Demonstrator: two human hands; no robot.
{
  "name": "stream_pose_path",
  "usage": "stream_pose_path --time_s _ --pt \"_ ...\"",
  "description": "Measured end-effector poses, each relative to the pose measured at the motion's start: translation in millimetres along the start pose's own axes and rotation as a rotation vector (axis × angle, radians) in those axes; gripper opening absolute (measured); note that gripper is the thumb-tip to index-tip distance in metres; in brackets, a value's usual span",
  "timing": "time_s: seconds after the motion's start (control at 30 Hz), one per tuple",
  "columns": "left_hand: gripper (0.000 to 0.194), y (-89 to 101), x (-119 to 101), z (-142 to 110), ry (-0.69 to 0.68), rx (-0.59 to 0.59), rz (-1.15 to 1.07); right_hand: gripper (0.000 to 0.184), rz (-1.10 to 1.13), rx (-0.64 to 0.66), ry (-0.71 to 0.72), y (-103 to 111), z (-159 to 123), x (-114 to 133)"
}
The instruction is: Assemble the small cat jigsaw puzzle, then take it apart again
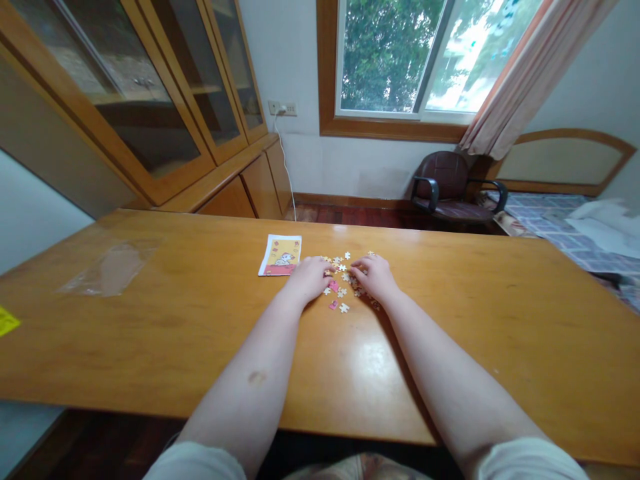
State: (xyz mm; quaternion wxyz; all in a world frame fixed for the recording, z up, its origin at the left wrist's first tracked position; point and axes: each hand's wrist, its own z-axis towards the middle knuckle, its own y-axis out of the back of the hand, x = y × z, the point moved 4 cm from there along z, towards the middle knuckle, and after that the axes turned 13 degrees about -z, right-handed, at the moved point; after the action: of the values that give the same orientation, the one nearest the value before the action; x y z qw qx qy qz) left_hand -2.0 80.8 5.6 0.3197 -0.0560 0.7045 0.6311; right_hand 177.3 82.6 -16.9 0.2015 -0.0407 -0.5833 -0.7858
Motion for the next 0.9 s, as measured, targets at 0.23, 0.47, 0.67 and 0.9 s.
stream_pose_path --time_s 0.23,0.47,0.67,0.9 --pt "0.013 -10.3 -7 -2 -0.046 0.065 0.075 0.020 -0.107 0.116 0.258 -1 -11 26" --pt "0.009 -10.9 -9 0 -0.034 0.037 -0.064 0.018 -0.104 0.160 0.276 -9 -13 30" --pt "0.017 3.8 4 3 0.116 -0.130 -0.261 0.013 0.068 0.080 0.148 -5 -6 18" --pt "0.021 16.1 17 0 0.179 -0.131 -0.086 0.015 0.058 0.022 -0.117 3 -1 -8"
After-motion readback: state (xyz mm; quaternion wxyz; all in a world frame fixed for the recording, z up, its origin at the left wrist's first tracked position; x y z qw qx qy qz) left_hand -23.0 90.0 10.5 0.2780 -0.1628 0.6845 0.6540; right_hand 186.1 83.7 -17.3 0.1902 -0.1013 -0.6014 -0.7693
